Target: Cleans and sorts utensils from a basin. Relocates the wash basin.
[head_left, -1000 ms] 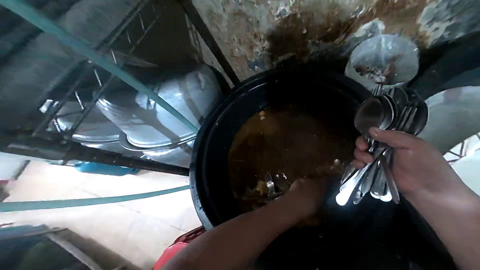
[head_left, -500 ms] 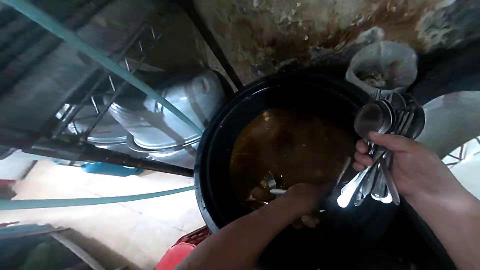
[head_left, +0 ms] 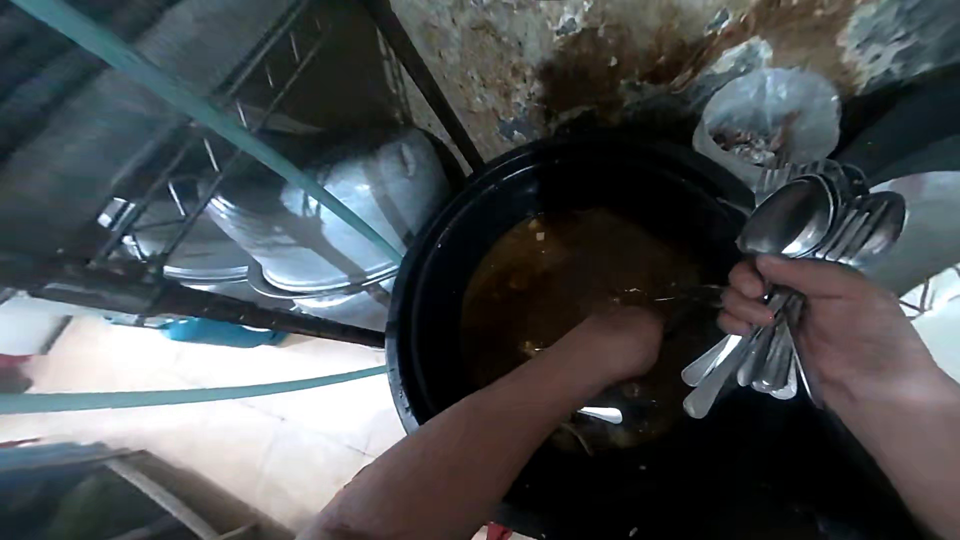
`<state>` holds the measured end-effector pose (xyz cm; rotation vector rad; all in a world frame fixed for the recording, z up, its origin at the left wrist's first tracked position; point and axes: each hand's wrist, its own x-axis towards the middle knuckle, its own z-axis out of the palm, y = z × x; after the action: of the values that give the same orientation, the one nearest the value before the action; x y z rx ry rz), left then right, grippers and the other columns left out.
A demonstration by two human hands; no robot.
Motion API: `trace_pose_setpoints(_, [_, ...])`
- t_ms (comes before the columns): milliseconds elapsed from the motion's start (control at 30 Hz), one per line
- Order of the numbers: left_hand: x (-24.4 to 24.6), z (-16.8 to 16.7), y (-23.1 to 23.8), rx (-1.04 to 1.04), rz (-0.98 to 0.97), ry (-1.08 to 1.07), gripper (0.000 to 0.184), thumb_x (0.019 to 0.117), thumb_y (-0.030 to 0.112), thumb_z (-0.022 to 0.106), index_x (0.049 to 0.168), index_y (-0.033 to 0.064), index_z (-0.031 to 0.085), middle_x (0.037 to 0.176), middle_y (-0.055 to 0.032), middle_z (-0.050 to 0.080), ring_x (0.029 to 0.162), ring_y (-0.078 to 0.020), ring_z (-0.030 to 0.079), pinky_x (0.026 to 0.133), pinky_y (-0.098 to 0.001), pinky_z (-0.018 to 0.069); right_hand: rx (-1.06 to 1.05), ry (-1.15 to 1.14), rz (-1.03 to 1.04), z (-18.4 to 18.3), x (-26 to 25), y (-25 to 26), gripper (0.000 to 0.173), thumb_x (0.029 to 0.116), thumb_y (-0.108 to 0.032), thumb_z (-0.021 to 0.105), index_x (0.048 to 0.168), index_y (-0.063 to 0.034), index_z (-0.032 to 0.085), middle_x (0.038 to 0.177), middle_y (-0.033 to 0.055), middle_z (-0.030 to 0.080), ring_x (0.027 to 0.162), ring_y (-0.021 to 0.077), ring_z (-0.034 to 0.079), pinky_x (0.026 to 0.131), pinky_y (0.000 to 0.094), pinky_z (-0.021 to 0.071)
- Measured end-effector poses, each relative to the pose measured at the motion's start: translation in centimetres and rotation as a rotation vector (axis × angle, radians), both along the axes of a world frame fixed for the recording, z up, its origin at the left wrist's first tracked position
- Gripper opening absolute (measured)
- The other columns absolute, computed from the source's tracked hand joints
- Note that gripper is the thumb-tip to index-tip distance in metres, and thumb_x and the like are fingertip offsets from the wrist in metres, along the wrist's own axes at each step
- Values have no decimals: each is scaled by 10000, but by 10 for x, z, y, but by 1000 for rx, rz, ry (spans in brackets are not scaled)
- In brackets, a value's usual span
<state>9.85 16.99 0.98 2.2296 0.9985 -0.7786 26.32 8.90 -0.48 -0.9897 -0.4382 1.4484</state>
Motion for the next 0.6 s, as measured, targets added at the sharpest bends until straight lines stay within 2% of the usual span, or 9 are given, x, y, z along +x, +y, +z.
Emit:
trace_pose_setpoints(100, [-11, 4, -11, -100, -19, 82, 317, 986, 206, 646, 1279, 88, 644, 1095, -171, 693, 1006, -355, 684, 843, -601, 558, 0, 6, 13, 0, -1, 0, 295, 1025, -178, 420, 822, -138, 631, 670, -28, 570, 532, 69, 537, 555, 235, 538])
trace_pose_setpoints(167, [-26, 2, -13, -184, -39, -3, 398, 972, 344, 694, 1263, 75, 658, 1050, -145, 706, 957, -304, 694, 833, -557, 569, -4, 8, 15, -1, 0, 0, 287, 1017, -178, 438, 818, -137, 640, 674, -24, 575, 535, 73, 540, 559, 241, 542])
trace_pose_setpoints(267, [-38, 21, 1, -337, 40, -109, 488, 987, 373, 691, 1330, 31, 629, 1177, -187, 693, 1079, -316, 673, 962, -547, 525, -24, -13, 27, -1, 2, 2, 311, 1027, -177, 417, 806, -145, 633, 673, -35, 569, 542, 62, 543, 561, 234, 542])
trace_pose_setpoints(333, [-45, 24, 28, -294, 157, -104, 472, 1037, 338, 620, 1422, 67, 591, 1303, -197, 661, 1197, -336, 640, 1047, -570, 473, -38, -13, 41, -1, 3, 3, 290, 1020, -165, 411, 847, -146, 642, 675, -41, 591, 548, 57, 570, 557, 235, 559])
trace_pose_setpoints(400, [-66, -3, 61, -75, 268, -78, 455, 1059, 369, 572, 1451, 139, 584, 1407, -173, 611, 1306, -348, 578, 1095, -599, 431, -58, -1, 47, 0, 3, 3, 215, 1019, -149, 418, 984, -127, 629, 704, -18, 624, 562, 77, 617, 556, 261, 588])
trace_pose_setpoints(433, [-83, -26, 75, 59, 316, -59, 462, 1054, 375, 577, 1463, 160, 577, 1466, -176, 562, 1364, -378, 521, 1108, -631, 404, -73, -5, 59, 2, 2, 3, 229, 1028, -158, 406, 987, -124, 629, 718, -7, 647, 580, 89, 644, 568, 274, 604])
trace_pose_setpoints(467, [-101, -51, 86, 185, 380, -30, 499, 1035, 391, 598, 1486, 182, 552, 1532, -184, 491, 1417, -424, 444, 1104, -681, 379, -87, -21, 67, 3, 0, 3, 299, 1044, -176, 394, 913, -121, 658, 720, 6, 670, 599, 109, 666, 592, 294, 619])
trace_pose_setpoints(533, [-128, -88, 89, 291, 512, 50, 644, 1014, 380, 630, 1578, 170, 401, 1664, -206, 255, 1497, -478, 286, 1125, -703, 343, -102, -39, 84, 6, -2, 2, 391, 1075, -205, 373, 850, -112, 679, 723, 28, 695, 627, 148, 700, 639, 348, 644])
trace_pose_setpoints(600, [-136, -98, 80, 223, 575, 116, 773, 1017, 336, 632, 1647, 185, 211, 1673, -237, 199, 1481, -487, 320, 1123, -672, 371, -138, -36, 83, 7, -5, 2, 388, 1086, -238, 386, 862, -103, 673, 724, 45, 695, 630, 182, 709, 651, 406, 651])
